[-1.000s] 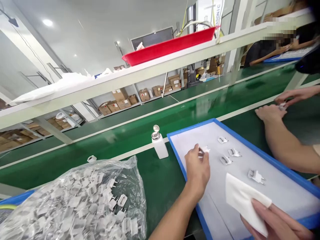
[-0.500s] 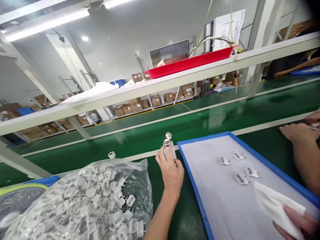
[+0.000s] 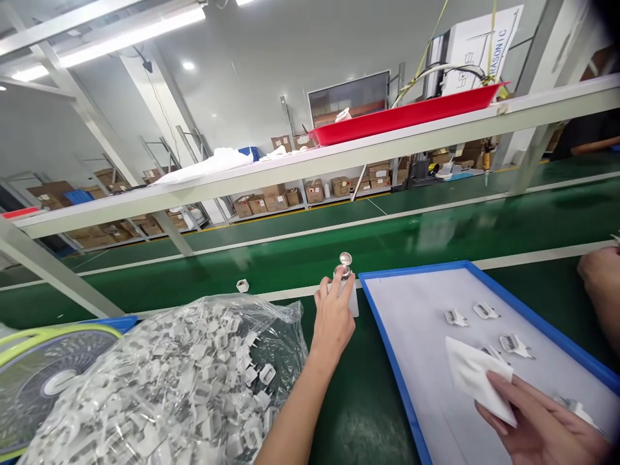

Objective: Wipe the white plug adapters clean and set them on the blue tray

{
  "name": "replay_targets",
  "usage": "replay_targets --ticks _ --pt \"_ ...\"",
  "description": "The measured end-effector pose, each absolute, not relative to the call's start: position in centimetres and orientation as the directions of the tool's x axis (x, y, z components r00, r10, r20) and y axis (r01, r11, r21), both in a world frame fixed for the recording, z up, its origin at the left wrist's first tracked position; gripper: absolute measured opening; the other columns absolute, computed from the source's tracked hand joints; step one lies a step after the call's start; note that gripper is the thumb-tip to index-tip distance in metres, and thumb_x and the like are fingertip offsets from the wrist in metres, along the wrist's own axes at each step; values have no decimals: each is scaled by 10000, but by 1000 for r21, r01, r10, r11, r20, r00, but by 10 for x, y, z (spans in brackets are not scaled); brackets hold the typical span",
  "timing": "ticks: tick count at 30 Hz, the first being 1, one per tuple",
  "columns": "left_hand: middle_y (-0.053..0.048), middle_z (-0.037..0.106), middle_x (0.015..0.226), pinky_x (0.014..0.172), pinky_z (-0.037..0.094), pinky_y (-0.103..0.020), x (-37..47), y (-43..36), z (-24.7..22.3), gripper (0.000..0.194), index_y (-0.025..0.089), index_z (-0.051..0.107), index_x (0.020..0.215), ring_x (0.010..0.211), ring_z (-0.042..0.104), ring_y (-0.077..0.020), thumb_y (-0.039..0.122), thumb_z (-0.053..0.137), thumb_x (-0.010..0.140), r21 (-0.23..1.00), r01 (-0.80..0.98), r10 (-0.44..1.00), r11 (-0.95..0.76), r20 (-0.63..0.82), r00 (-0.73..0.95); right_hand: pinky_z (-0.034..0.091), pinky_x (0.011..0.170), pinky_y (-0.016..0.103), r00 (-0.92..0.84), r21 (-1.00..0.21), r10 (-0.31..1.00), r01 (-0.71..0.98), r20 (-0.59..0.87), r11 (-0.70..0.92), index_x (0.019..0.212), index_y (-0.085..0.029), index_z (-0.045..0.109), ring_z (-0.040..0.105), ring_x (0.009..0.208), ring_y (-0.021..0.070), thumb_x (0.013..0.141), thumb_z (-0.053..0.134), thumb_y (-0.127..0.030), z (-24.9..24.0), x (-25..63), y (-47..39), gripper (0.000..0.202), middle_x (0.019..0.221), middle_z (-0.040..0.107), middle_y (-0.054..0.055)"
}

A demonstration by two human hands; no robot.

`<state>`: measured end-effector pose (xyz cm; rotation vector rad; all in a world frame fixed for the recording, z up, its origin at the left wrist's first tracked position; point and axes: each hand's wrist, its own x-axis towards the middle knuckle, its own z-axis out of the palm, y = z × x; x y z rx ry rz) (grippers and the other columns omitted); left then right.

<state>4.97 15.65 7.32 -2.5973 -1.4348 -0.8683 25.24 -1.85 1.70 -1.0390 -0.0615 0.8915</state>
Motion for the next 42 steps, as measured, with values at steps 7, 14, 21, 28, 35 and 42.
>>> replay_targets --ticks 7,14,21,28,35,42 --pt "-47 327 1671 1122 402 -526 50 157 75 896 269 407 1558 1370 361 -350 -80 430 733 296 784 791 -545 491 365 668 642 241 640 -725 620 -669 -453 162 707 -208 773 719 731 171 320 1054 -287 21 249 -15 484 814 746 7" --pt "-56 373 1650 1099 437 -517 51 161 71 896 259 436 1535 1335 399 -345 -86 446 708 329 780 811 -533 462 359 671 674 244 611 -708 636 -692 -472 139 758 -215 780 746 823 208 371 1047 -265 15 250 -15 473 896 776 23" --pt "-52 360 1654 1094 442 -512 51 160 71 914 280 427 1538 1330 416 -339 -92 438 703 349 778 819 -522 460 343 669 672 254 622 -750 666 -647 -412 140 760 -208 784 746 781 203 431 1033 -273 23 245 -11 418 869 773 45" --pt "-46 343 1668 1072 439 -549 50 159 68 927 295 425 1543 1328 404 -368 -83 448 697 361 776 824 -518 455 338 660 615 243 642 -779 638 -618 -425 103 698 -184 765 741 812 239 332 1037 -347 49 231 -2 484 897 762 67" --pt "-44 343 1671 1051 447 -559 51 158 69 948 314 410 1552 1331 409 -378 -78 461 690 407 758 835 -510 448 321 664 619 280 657 -872 692 -483 -300 80 760 -187 770 739 827 260 560 960 -392 34 230 -4 344 916 754 84" --pt "-3 361 1664 1115 387 -575 49 157 71 961 365 461 1521 1379 392 -373 -83 498 671 529 678 848 -510 439 296 662 623 291 634 -896 728 -439 -263 58 756 -193 772 726 832 262 604 930 -412 41 226 -1 310 925 738 87"
